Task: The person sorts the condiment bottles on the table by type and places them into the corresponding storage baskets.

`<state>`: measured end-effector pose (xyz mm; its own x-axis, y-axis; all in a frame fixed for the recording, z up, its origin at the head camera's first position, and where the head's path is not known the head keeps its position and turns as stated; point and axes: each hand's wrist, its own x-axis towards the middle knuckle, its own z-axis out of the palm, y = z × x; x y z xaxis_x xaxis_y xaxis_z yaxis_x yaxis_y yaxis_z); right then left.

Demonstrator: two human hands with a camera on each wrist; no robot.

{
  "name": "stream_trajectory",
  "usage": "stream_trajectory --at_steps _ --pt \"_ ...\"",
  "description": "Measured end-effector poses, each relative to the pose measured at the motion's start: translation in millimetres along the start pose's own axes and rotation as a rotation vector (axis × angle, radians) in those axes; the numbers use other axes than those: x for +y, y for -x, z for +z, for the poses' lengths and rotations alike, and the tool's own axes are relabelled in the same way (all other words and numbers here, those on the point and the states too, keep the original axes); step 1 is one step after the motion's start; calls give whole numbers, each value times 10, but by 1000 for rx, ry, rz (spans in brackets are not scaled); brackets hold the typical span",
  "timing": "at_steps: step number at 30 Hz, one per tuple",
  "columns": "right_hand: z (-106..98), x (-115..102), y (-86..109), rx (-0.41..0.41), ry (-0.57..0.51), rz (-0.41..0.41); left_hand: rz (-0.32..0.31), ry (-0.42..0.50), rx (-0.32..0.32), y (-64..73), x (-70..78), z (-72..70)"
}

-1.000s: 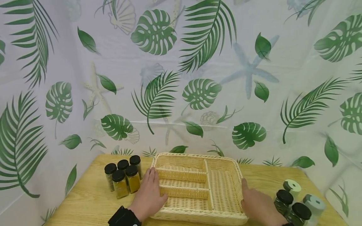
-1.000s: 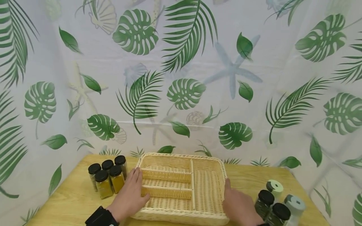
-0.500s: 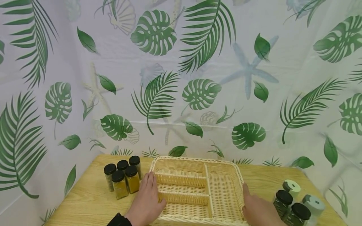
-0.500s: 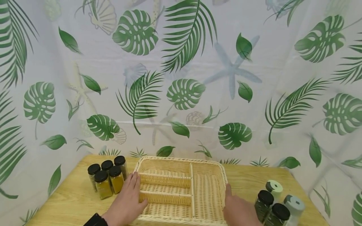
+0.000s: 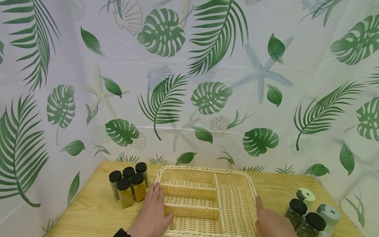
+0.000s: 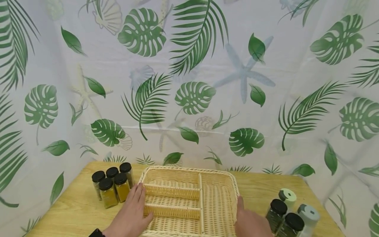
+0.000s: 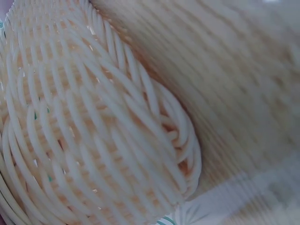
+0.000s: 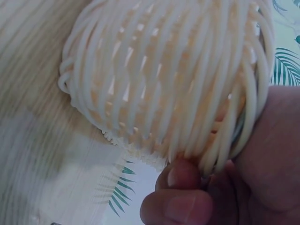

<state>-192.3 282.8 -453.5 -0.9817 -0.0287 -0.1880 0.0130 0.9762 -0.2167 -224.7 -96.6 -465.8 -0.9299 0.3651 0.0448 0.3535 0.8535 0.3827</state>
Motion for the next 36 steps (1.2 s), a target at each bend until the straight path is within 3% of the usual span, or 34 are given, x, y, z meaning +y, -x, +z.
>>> stream_trajectory --at_steps 12,36 --pt "30 14 56 -26 -38 2 -44 48 -11 72 27 -11" --pt "94 106 25 -33 -44 -32 -31 14 -31 92 19 -20"
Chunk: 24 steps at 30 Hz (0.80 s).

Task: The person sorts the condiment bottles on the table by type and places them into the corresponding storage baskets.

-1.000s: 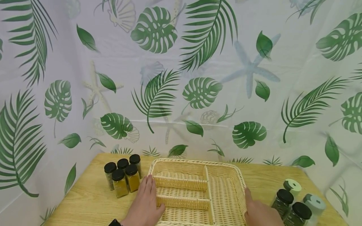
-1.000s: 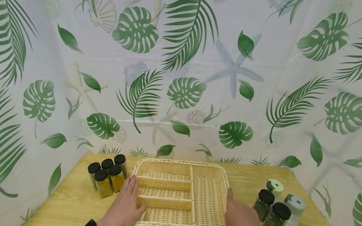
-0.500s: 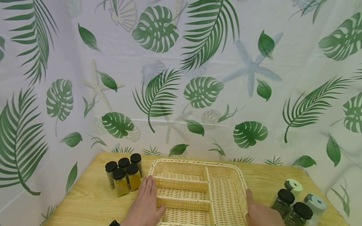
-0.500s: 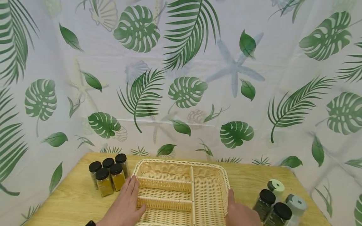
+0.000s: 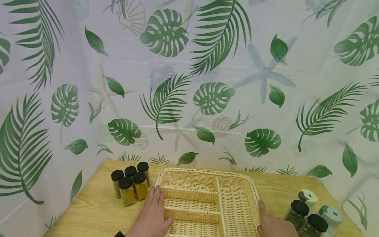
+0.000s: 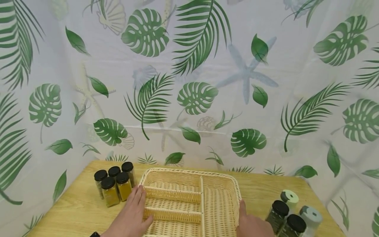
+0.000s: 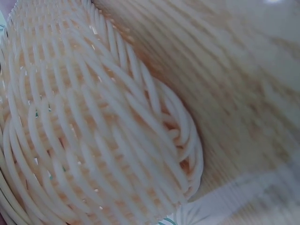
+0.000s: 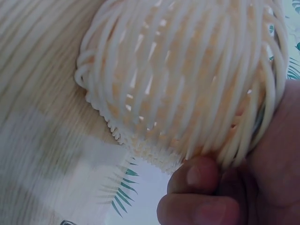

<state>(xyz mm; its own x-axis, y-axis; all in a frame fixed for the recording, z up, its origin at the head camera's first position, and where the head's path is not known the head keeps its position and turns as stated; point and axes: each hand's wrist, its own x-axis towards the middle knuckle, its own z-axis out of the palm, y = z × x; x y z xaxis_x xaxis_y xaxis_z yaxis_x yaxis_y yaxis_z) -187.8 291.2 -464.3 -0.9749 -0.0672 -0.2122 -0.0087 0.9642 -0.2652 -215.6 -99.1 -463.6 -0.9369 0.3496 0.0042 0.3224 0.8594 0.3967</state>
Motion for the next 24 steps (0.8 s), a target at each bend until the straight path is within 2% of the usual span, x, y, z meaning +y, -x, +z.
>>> stream_trajectory --at_steps 7,17,24 --pt "8 -16 31 -9 7 3 -9 12 4 30 5 0" --pt "12 -21 103 -17 3 5 -7 -30 27 56 12 25" --pt "24 3 115 -49 -28 10 -15 -4 20 66 23 14"
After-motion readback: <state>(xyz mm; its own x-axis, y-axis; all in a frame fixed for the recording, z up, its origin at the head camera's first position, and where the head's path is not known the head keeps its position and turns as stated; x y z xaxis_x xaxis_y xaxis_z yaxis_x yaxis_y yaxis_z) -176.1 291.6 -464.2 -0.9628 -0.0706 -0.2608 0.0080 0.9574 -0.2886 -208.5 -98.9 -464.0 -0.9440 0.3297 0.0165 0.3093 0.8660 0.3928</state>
